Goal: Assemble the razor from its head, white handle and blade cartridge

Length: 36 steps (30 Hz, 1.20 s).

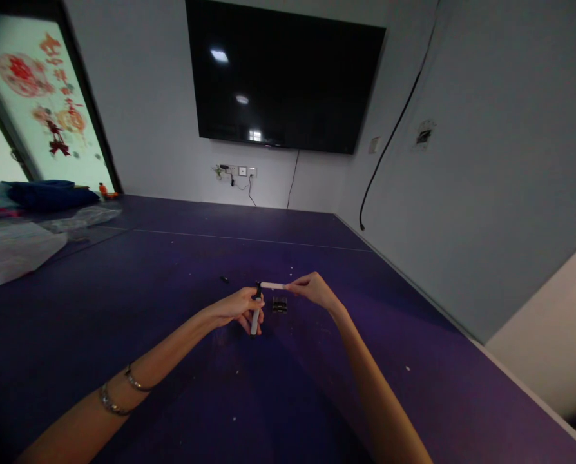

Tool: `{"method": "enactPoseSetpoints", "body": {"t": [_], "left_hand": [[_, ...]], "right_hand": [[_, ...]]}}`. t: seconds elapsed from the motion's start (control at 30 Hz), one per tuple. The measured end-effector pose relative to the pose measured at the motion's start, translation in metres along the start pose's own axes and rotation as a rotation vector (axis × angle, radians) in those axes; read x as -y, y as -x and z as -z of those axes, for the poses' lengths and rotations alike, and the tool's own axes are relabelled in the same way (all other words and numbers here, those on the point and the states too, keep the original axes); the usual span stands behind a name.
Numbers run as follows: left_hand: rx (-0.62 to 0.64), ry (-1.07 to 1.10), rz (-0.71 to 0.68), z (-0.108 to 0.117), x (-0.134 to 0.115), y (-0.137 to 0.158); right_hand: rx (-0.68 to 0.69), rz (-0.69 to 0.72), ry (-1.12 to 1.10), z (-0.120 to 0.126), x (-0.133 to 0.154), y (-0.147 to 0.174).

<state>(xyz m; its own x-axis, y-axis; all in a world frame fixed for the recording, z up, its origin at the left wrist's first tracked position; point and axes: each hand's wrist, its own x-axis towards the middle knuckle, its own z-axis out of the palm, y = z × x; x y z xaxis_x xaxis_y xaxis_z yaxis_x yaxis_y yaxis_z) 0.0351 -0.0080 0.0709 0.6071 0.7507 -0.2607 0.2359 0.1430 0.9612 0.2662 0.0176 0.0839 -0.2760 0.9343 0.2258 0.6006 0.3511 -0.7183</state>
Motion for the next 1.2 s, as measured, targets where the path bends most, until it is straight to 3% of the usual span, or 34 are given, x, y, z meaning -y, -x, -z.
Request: {"method": "enactPoseSetpoints", "body": {"t": [0.17,0.33,0.5,0.67,0.8,1.0,1.2], "left_hand": [[0.003,-0.004,-0.005,-0.002,0.001,0.000],[0.014,-0.024,0.003,-0.003,0.001,-0.002],[-0.011,-0.051,0.025,-0.005,0.000,-0.001],[-0.007,-0.063,0.035,-0.007,0.000,-0.001],[-0.002,-0.082,0.037,-0.009,0.001,-0.001],[-0.006,-0.125,0.024,-0.009,0.000,0.000],[0.020,-0.129,-0.021,-0.011,-0.005,0.004]], "right_hand": [[-0.139,-0.035,0.006,0.000,-0.002,-0.001],[0.011,0.033,0.017,0.000,0.006,0.001],[-0.124,-0.007,0.029,-0.003,0.012,0.002],[-0.021,0.053,0.056,-0.003,0.010,0.001],[-0.161,0.021,0.098,-0.002,0.007,0.001],[0.016,0.043,0.086,0.002,0.011,0.003],[-0.151,-0.036,0.157,0.008,-0.002,-0.001]]}}
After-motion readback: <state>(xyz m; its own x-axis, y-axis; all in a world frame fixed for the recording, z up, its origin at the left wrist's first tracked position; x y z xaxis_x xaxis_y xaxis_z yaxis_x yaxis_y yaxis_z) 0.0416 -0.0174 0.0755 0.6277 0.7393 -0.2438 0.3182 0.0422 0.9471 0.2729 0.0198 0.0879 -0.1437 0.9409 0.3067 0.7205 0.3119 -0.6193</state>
